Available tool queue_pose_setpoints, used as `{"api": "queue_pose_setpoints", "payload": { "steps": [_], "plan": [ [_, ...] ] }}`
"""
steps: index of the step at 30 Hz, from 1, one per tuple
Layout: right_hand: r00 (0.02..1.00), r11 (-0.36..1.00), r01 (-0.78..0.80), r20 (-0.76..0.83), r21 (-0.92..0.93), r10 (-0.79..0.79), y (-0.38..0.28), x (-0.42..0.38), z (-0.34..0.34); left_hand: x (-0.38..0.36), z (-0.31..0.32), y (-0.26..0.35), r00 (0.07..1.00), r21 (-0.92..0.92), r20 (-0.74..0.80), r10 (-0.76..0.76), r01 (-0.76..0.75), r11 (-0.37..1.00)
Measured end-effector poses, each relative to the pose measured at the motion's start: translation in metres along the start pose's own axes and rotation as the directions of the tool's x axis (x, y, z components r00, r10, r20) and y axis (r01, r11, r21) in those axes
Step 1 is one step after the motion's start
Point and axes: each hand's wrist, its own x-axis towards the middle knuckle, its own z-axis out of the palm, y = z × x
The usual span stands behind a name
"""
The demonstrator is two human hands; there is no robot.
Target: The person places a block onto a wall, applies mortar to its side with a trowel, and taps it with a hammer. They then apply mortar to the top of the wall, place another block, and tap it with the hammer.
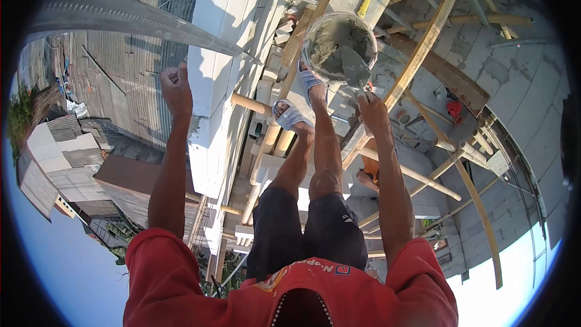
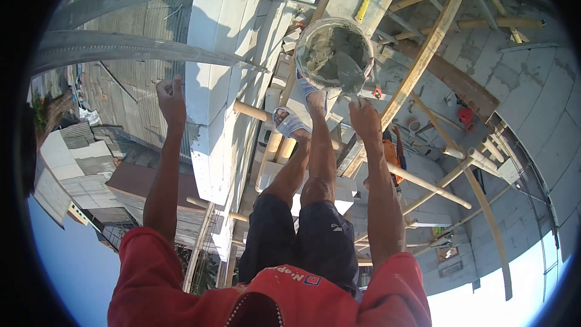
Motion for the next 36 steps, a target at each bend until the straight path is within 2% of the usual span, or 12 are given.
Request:
{"api": "queue_pose_setpoints", "payload": {
  "steps": [5, 7, 8, 9, 11, 17, 20, 23, 25, 28, 32, 36],
  "plan": [
    [0.996, 0.99, -0.089, -0.006, 0.108, 0.09, -0.028, 0.026, 0.007, -0.133, -0.045, -0.008, 0.967, -0.11, 0.146, -0.209, 0.226, 0.968],
    [0.984, 0.97, -0.178, 0.026, 0.162, 0.177, -0.004, 0.029, 0.022, -0.191, -0.066, -0.011, 0.832, -0.156, 0.485, -0.268, 0.385, 0.91],
    [0.992, 0.99, -0.081, -0.11, -0.116, 0.069, 0.008, 0.02, 0.03, -0.22, -0.078, -0.011, 0.759, -0.101, 0.612, -0.223, 0.355, 0.929],
    [0.988, 0.987, -0.078, -0.143, -0.141, 0.058, 0.021, 0.009, 0.038, -0.248, -0.087, -0.01, 0.655, 0.139, 0.667, -0.356, 0.36, 0.923],
    [0.99, 0.984, -0.078, -0.126, -0.162, 0.057, 0.042, -0.011, 0.047, -0.29, -0.114, 0.007, 0.631, 0.143, 0.724, -0.279, 0.258, 0.955],
    [0.984, 0.977, 0.022, -0.167, -0.211, -0.058, 0.052, -0.1, 0.037, -0.318, -0.16, 0.003, 0.725, 0.151, 0.608, -0.324, 0.294, 0.944],
    [1.0, 0.962, -0.026, -0.017, -0.272, 0.022, 0.047, -0.124, 0.015, -0.315, -0.169, -0.002, 0.785, 0.071, 0.532, -0.317, 0.332, 0.941],
    [0.982, 0.917, 0.145, -0.056, -0.371, -0.179, 0.057, -0.133, -0.003, -0.314, -0.176, 0.013, 0.798, 0.05, 0.48, -0.364, 0.39, 0.92],
    [0.97, 0.883, 0.208, -0.027, -0.421, -0.242, 0.063, -0.134, -0.02, -0.317, -0.176, 0.015, 0.683, 0.078, 0.549, -0.481, 0.531, 0.844],
    [0.956, 0.895, 0.276, 0.007, -0.349, -0.292, 0.066, -0.128, -0.049, -0.344, -0.165, 0.012, 0.73, -0.006, 0.439, -0.524, 0.586, 0.81],
    [0.935, 0.83, 0.354, 0.2, -0.431, -0.295, 0.038, -0.127, -0.094, -0.369, -0.167, 0.015, 0.491, 0.084, 0.583, -0.647, 0.756, 0.649],
    [0.928, 0.758, 0.373, 0.217, -0.535, -0.303, 0.029, -0.096, -0.119, -0.446, -0.136, 0.002, 0.493, -0.051, 0.461, -0.738, 0.845, 0.533]
  ]
}}
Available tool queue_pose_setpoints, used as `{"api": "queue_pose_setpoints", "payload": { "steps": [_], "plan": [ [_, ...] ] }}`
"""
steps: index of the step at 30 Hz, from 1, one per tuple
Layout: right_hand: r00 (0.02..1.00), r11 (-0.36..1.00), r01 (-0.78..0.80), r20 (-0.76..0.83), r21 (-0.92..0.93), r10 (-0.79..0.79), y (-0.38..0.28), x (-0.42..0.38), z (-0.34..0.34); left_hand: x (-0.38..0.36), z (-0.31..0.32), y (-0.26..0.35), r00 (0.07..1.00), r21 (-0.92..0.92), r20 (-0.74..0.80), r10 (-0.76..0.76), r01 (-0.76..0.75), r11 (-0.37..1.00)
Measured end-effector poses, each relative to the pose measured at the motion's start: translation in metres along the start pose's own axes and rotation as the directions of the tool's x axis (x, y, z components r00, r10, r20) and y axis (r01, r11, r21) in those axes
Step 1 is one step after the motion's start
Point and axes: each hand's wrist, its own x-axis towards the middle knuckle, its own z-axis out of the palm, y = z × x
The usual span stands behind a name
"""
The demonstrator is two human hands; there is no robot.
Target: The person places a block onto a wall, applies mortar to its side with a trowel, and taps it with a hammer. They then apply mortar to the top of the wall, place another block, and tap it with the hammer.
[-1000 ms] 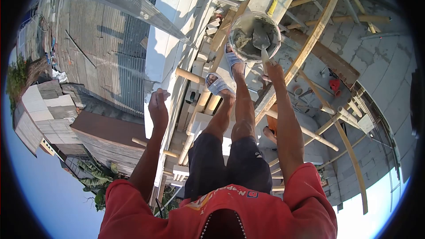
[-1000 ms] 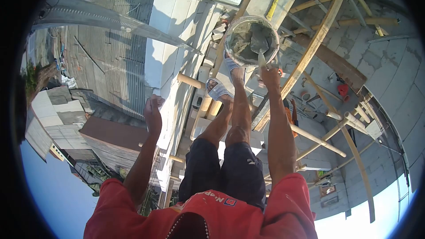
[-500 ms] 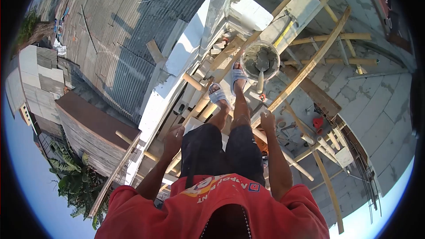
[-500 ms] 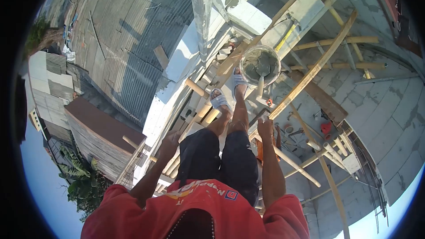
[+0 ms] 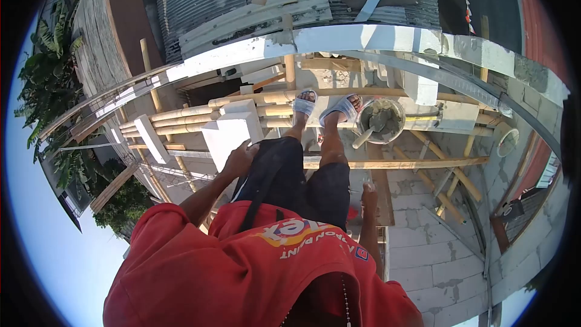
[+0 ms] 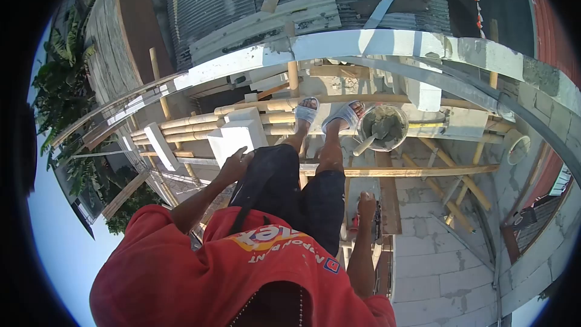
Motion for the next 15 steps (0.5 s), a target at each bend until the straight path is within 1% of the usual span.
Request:
{"api": "queue_pose_setpoints", "payload": {
  "steps": [1, 2, 4, 5, 6, 7, 8, 9, 10, 11, 12, 13, 14, 15],
  "plan": [
    [1.0, 0.999, -0.018, 0.007, -0.043, 0.019, 0.001, 0.009, -0.008, -0.005, 0.007, -0.016, 1.0, 0.002, 0.001, 0.003, -0.003, 1.0],
    [0.999, 0.996, -0.012, 0.032, -0.084, 0.015, -0.015, 0.013, -0.022, -0.011, 0.014, -0.031, 1.0, 0.004, 0.002, 0.007, -0.007, 1.0],
    [0.997, 0.987, 0.006, 0.075, -0.159, 0.006, -0.074, 0.017, -0.049, -0.026, 0.026, -0.056, 0.998, -0.038, 0.055, 0.003, -0.001, 0.999],
    [0.997, 0.986, 0.043, 0.071, -0.162, -0.031, -0.081, 0.027, -0.053, -0.035, 0.033, -0.066, 0.997, -0.058, 0.083, 0.002, 0.003, 0.998],
    [0.995, 0.983, 0.079, 0.069, -0.165, -0.069, -0.087, 0.036, -0.056, -0.046, 0.042, -0.074, 0.998, -0.083, 0.065, -0.01, 0.015, 0.996],
    [0.991, 0.979, 0.119, 0.072, -0.168, -0.108, -0.095, 0.045, -0.058, -0.053, 0.052, -0.082, 0.996, -0.105, 0.085, -0.04, 0.049, 0.993],
    [0.981, 0.965, 0.172, 0.123, -0.199, -0.149, -0.111, 0.053, -0.063, -0.058, 0.065, -0.091, 0.992, -0.129, 0.102, -0.072, 0.085, 0.988],
    [0.974, 0.958, 0.202, 0.14, -0.204, -0.176, -0.127, 0.058, -0.066, -0.067, 0.078, -0.098, 0.987, -0.156, 0.113, -0.111, 0.128, 0.979],
    [0.966, 0.951, 0.233, 0.162, -0.204, -0.202, -0.142, 0.061, -0.066, -0.077, 0.094, -0.1, 0.987, -0.21, 0.054, -0.152, 0.16, 0.965],
    [0.957, 0.944, 0.26, 0.183, -0.203, -0.224, -0.156, 0.062, -0.066, -0.085, 0.104, -0.103, 0.989, -0.297, 0.069, -0.133, 0.147, 0.944],
    [0.955, 0.962, 0.224, 0.233, -0.158, -0.185, -0.17, 0.064, -0.067, -0.09, 0.114, -0.105, 0.991, -0.38, 0.081, -0.104, 0.127, 0.916],
    [0.938, 0.934, 0.291, 0.252, -0.207, -0.237, -0.178, 0.067, -0.065, -0.093, 0.122, -0.105, 0.994, -0.458, 0.089, -0.064, 0.098, 0.884],
    [0.92, 0.901, 0.352, 0.268, -0.252, -0.285, -0.187, 0.068, -0.064, -0.097, 0.127, -0.099, 1.0, -0.447, 0.005, 0.025, -0.02, 0.895],
    [0.902, 0.863, 0.408, 0.281, -0.298, -0.329, -0.194, 0.068, -0.064, -0.1, 0.138, -0.096, 0.994, -0.428, -0.07, 0.084, -0.106, 0.898]
  ]
}}
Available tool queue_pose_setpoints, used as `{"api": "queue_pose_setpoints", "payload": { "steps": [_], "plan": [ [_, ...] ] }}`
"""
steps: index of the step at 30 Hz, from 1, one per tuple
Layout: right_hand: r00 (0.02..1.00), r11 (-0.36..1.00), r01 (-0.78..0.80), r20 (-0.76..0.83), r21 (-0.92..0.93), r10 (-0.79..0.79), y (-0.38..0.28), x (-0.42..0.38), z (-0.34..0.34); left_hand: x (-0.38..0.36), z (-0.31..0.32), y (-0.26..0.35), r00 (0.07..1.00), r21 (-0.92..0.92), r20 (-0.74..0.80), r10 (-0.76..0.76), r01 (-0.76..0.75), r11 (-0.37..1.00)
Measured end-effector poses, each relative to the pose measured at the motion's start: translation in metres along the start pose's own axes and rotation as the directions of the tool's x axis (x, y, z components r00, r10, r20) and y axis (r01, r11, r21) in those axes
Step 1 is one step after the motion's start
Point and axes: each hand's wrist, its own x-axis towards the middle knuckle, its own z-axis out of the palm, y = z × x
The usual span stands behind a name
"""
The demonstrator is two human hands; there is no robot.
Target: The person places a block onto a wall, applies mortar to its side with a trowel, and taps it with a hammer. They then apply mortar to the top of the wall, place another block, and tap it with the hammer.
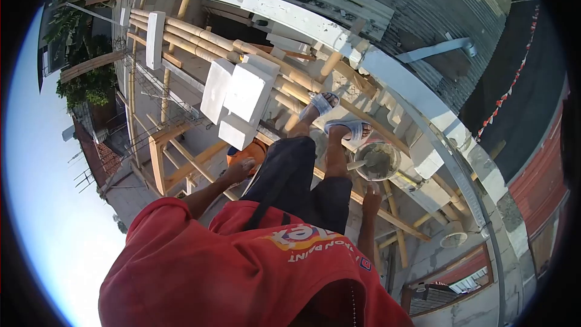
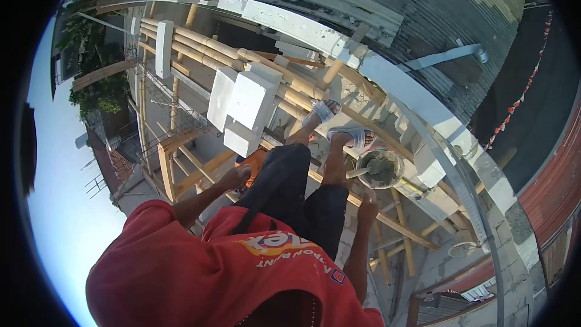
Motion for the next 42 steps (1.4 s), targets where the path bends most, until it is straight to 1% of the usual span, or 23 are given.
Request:
{"api": "queue_pose_setpoints", "payload": {
  "steps": [1, 2, 3, 6, 7, 10, 13, 16, 17, 20, 21, 24, 25, 27, 28, 30, 31, 32, 35, 38, 40, 41, 42],
  "plan": [
    [0.998, 0.997, -0.063, 0.007, -0.048, 0.063, -0.006, 0.002, -0.001, -0.001, 0.01, -0.003, 0.995, 0.023, -0.039, 0.088, -0.087, 0.996],
    [0.997, 0.995, -0.063, 0.03, -0.077, 0.065, -0.015, 0.004, -0.004, -0.003, 0.018, -0.008, 0.982, 0.05, -0.074, 0.175, -0.172, 0.984],
    [0.996, 0.992, -0.065, 0.054, -0.109, 0.071, -0.024, 0.005, -0.006, -0.003, 0.019, -0.017, 0.994, 0.161, 0.094, 0.055, -0.07, 0.985],
    [0.996, 0.989, -0.018, 0.085, -0.148, 0.031, -0.024, 0.007, -0.01, -0.012, 0.046, -0.03, 0.998, -0.083, -0.044, -0.035, 0.031, 0.996],
    [0.996, 0.989, 0.01, 0.089, -0.145, 0.004, -0.025, 0.01, -0.008, -0.015, 0.048, -0.033, 0.963, -0.264, 0.043, -0.268, 0.269, 0.926],
    [0.997, 0.98, 0.074, 0.042, -0.187, -0.067, -0.027, 0.014, -0.006, -0.024, 0.061, -0.054, 0.964, -0.404, -0.02, -0.264, 0.234, 0.885],
    [1.0, 0.975, -0.006, 0.017, -0.222, 0.01, -0.036, 0.02, -0.003, -0.025, 0.06, -0.087, 0.93, -0.402, 0.101, -0.352, 0.362, 0.841],
    [1.0, 0.984, 0.005, -0.025, -0.179, -0.009, -0.049, 0.021, 0.01, -0.009, 0.043, -0.105, 0.898, -0.649, 0.169, -0.407, 0.412, 0.639],
    [1.0, 0.988, 0.008, -0.02, -0.152, -0.011, -0.052, 0.02, 0.018, -0.004, 0.018, -0.089, 0.903, -0.624, 0.194, -0.384, 0.415, 0.662],
    [1.0, 0.991, 0.012, 0.028, -0.132, -0.008, -0.071, 0.015, 0.045, 0.006, -0.02, -0.071, 0.816, -0.708, 0.245, -0.524, 0.52, 0.478],
    [0.999, 0.988, 0.004, 0.049, -0.154, 0.004, -0.09, 0.01, 0.055, 0.007, -0.023, -0.08, 0.84, -0.688, 0.177, -0.513, 0.478, 0.546],
    [0.995, 0.969, -0.004, 0.092, -0.248, 0.028, -0.092, 0.007, 0.09, 0.005, -0.037, -0.109, 0.807, -0.654, 0.305, -0.506, 0.564, 0.505],
    [0.995, 0.96, -0.004, 0.096, -0.282, 0.033, -0.087, 0.008, 0.099, 0.003, -0.033, -0.123, 0.798, -0.675, 0.277, -0.535, 0.558, 0.483],
    [0.992, 0.977, 0.074, 0.118, -0.199, -0.051, -0.108, 0.002, 0.108, -0.001, -0.045, -0.133, 0.812, -0.724, 0.266, -0.52, 0.524, 0.448],
    [0.997, 0.988, 0.02, 0.073, -0.152, -0.009, -0.118, -0.001, 0.114, -0.003, -0.05, -0.132, 0.821, -0.741, 0.277, -0.5, 0.513, 0.433],
    [0.995, 0.989, -0.104, -0.009, -0.102, 0.103, -0.122, -0.005, 0.12, -0.004, -0.077, -0.114, 0.833, -0.674, 0.263, -0.486, 0.519, 0.525],
    [0.986, 0.982, -0.167, -0.038, -0.09, 0.164, -0.119, -0.004, 0.122, -0.004, -0.075, -0.132, 0.831, -0.675, 0.264, -0.489, 0.522, 0.522],
    [0.982, 0.979, -0.178, -0.088, -0.096, 0.17, -0.119, -0.006, 0.122, -0.006, -0.071, -0.15, 0.826, -0.679, 0.26, -0.5, 0.525, 0.513],
    [0.97, 0.976, -0.196, -0.167, -0.092, 0.179, -0.111, -0.003, 0.118, -0.007, -0.093, -0.143, 0.83, -0.657, 0.285, -0.479, 0.533, 0.533],
    [0.964, 0.969, -0.23, -0.161, -0.087, 0.214, -0.082, 0.005, 0.11, -0.006, -0.098, -0.128, 0.866, -0.507, 0.188, -0.464, 0.49, 0.709],
    [0.956, 0.954, -0.273, -0.148, -0.124, 0.254, -0.063, 0.01, 0.102, -0.016, -0.092, -0.132, 0.924, -0.238, 0.111, -0.366, 0.382, 0.893],
    [0.951, 0.946, -0.298, -0.119, -0.129, 0.284, -0.058, 0.015, 0.099, -0.018, -0.09, -0.127, 0.949, -0.086, 0.084, -0.305, 0.311, 0.946],
    [0.945, 0.937, -0.323, -0.092, -0.134, 0.313, -0.052, 0.021, 0.095, -0.02, -0.084, -0.122, 0.938, -0.089, 0.08, -0.339, 0.345, 0.934]
  ]
}}
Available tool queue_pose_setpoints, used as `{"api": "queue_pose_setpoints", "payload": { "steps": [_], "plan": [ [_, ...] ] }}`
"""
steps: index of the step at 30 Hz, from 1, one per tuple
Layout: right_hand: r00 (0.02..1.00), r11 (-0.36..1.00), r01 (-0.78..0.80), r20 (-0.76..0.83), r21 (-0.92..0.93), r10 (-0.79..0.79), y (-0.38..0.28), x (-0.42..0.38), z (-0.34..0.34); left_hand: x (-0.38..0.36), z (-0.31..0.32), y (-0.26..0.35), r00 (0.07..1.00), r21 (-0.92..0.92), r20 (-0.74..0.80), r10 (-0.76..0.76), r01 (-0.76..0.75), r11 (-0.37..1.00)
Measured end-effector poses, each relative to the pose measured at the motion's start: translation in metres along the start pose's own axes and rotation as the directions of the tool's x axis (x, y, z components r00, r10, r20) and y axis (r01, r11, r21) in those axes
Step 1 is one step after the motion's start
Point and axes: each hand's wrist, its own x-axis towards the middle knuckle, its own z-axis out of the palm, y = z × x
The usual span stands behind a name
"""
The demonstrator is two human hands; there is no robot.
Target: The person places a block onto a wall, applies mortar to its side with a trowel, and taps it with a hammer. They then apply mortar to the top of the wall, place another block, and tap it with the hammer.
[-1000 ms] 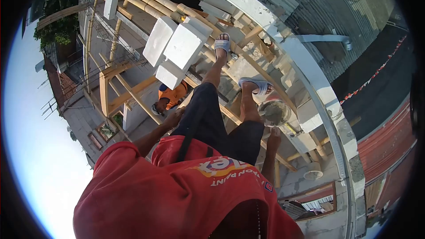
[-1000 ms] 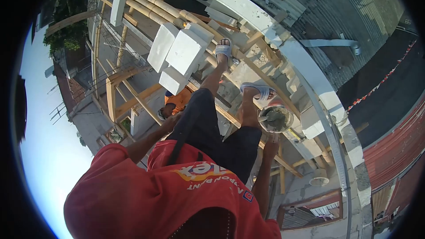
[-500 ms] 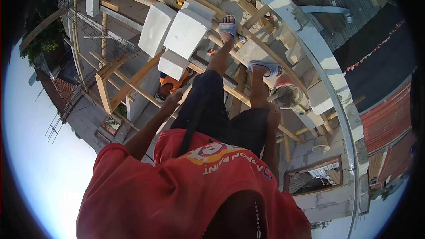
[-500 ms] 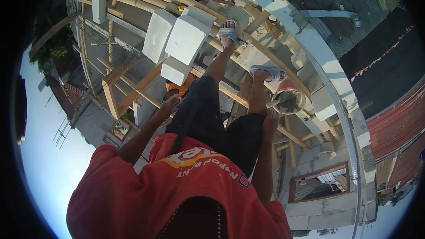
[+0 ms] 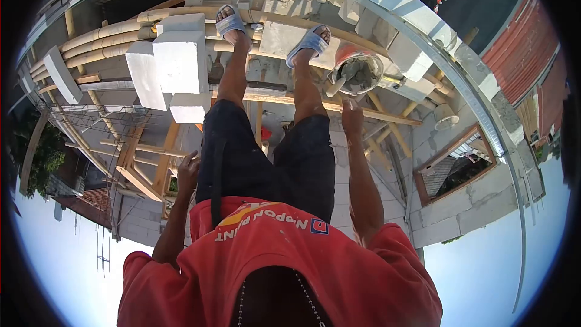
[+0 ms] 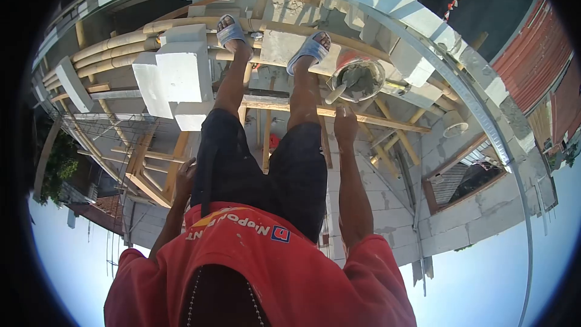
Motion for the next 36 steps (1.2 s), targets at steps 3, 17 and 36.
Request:
{"api": "queue_pose_setpoints", "payload": {
  "steps": [3, 17, 36],
  "plan": [
    [0.992, 0.995, 0.089, 0.088, 0.049, -0.093, 0.025, 0.043, 0.01, -0.013, 0.023, 0.006, 0.996, 0.019, 0.01, -0.088, 0.088, 0.996],
    [0.997, 0.993, -0.011, 0.077, 0.117, 0.002, 0.092, 0.178, 0.131, -0.041, 0.075, 0.023, 0.973, 0.027, 0.102, -0.207, 0.206, 0.978],
    [0.995, 0.989, -0.013, 0.103, 0.148, -0.002, 0.122, 0.156, 0.063, -0.057, 0.094, 0.052, 0.98, -0.212, 0.086, -0.18, 0.194, 0.958]
  ]
}}
